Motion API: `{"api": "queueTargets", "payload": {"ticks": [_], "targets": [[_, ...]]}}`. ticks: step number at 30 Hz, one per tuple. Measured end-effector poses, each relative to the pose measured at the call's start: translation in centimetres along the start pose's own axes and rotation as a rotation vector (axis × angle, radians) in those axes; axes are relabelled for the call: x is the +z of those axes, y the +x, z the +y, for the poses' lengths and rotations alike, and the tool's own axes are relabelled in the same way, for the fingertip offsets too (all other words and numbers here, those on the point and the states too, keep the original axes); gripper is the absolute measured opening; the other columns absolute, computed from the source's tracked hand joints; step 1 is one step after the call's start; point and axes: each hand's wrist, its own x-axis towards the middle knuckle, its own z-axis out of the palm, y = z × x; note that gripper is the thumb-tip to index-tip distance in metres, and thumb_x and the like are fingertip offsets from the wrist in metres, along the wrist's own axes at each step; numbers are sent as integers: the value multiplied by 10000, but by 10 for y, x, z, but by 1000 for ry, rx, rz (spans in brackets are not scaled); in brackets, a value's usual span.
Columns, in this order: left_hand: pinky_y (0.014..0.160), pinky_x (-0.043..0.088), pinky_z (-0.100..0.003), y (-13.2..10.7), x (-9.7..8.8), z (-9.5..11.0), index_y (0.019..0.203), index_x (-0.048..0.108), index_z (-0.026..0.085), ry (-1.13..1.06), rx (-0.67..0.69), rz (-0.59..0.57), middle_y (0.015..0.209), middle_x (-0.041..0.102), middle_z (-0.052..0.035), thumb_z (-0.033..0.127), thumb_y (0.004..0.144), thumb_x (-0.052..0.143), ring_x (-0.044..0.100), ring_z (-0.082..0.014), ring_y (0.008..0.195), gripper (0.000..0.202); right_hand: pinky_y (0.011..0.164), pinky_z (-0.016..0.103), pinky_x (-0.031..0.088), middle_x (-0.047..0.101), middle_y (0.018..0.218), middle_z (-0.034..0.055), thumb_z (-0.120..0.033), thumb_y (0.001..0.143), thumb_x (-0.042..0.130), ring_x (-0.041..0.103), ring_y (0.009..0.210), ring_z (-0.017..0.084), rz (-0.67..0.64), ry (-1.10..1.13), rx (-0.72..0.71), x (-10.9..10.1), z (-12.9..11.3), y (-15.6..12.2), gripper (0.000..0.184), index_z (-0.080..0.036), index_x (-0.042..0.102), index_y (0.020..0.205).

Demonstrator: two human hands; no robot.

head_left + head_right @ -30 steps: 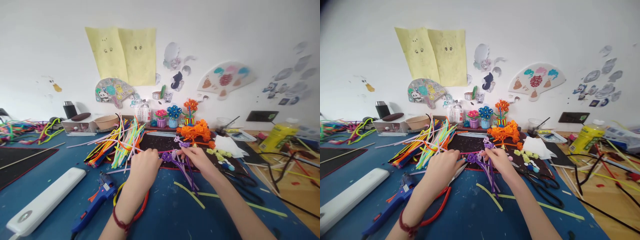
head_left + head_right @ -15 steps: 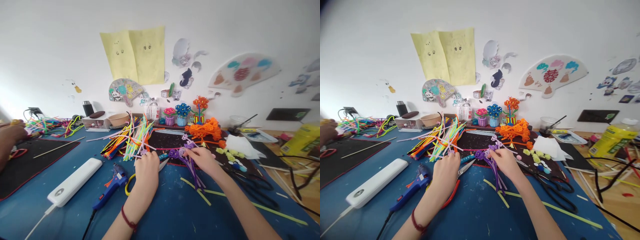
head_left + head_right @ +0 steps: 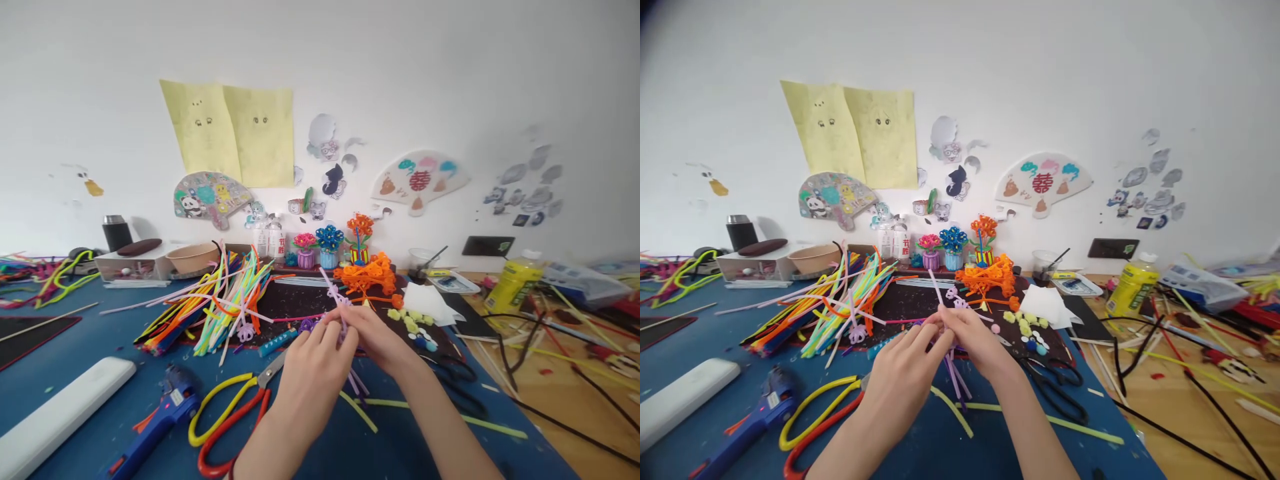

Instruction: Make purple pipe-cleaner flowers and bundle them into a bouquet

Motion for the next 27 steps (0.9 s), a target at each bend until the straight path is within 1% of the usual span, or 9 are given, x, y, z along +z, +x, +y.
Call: {"api": "queueTargets", "payload": {"ticks": [3,7,9,11,14,17,21,24,27], "targets": [[747,543,-346,1,1,-2,1198,525,217,-74,-52,-78,1162,627,-79,97,875,440,623,-224,977,355,582,215,408,607,670,13,-547,753,669,537,635,120,-8,25,-30,-3,3,1,410,-137,688,741],[767,527,-320,-13,-7,-14,1264,490,248,-114,-231,-133,1159,642,-63,138,893,427,635,-204,959,391,596,252,442,638,739,37,-578,800,598,573,648,144,-14,36,-35,-8,6,2,456,-148,703,909],[789,516,-335,-32,-13,-26,1220,537,231,-47,-401,-206,1135,654,-75,161,918,386,633,-220,984,345,589,256,443,639,754,43,-582,834,549,579,629,139,-9,34,-62,-9,4,1,470,-151,689,959],[822,498,-376,-58,-17,-38,1162,590,186,51,-549,-352,1134,652,-110,141,906,379,618,-265,1027,335,581,253,435,635,763,45,-572,859,519,573,618,132,-2,19,-87,-9,1,-1,463,-154,675,984],[818,479,-420,-95,-18,-53,1108,632,137,118,-645,-546,1014,680,-128,118,880,378,629,-303,969,342,608,252,426,623,799,42,-550,880,500,556,644,125,-12,4,-111,-9,-3,-3,441,-168,652,1041],[818,468,-412,-108,-12,-57,1056,645,157,57,-689,-460,1004,684,-123,190,900,363,635,-299,957,324,674,264,430,614,850,44,-534,888,495,549,706,133,-25,-92,-140,-7,-4,-4,430,-176,640,1076],[744,475,-325,-71,-3,-46,1064,608,195,-273,-771,-169,886,703,-70,361,906,399,662,-243,849,309,688,264,422,640,864,46,-522,893,482,557,756,153,36,-328,-183,0,-5,-4,409,-179,675,1003],[642,442,-278,-25,0,-34,1097,579,197,-593,-695,-50,763,675,-21,445,888,438,631,-193,670,353,698,271,421,654,846,46,-487,895,490,570,797,176,38,-421,-226,8,-1,-3,372,-174,690,921],[585,398,-244,10,0,-25,1052,605,199,-810,-637,6,660,629,10,446,846,521,593,-168,618,332,677,275,423,637,796,38,-452,875,535,563,779,183,6,-409,-275,15,6,0,325,-160,670,830]]}}
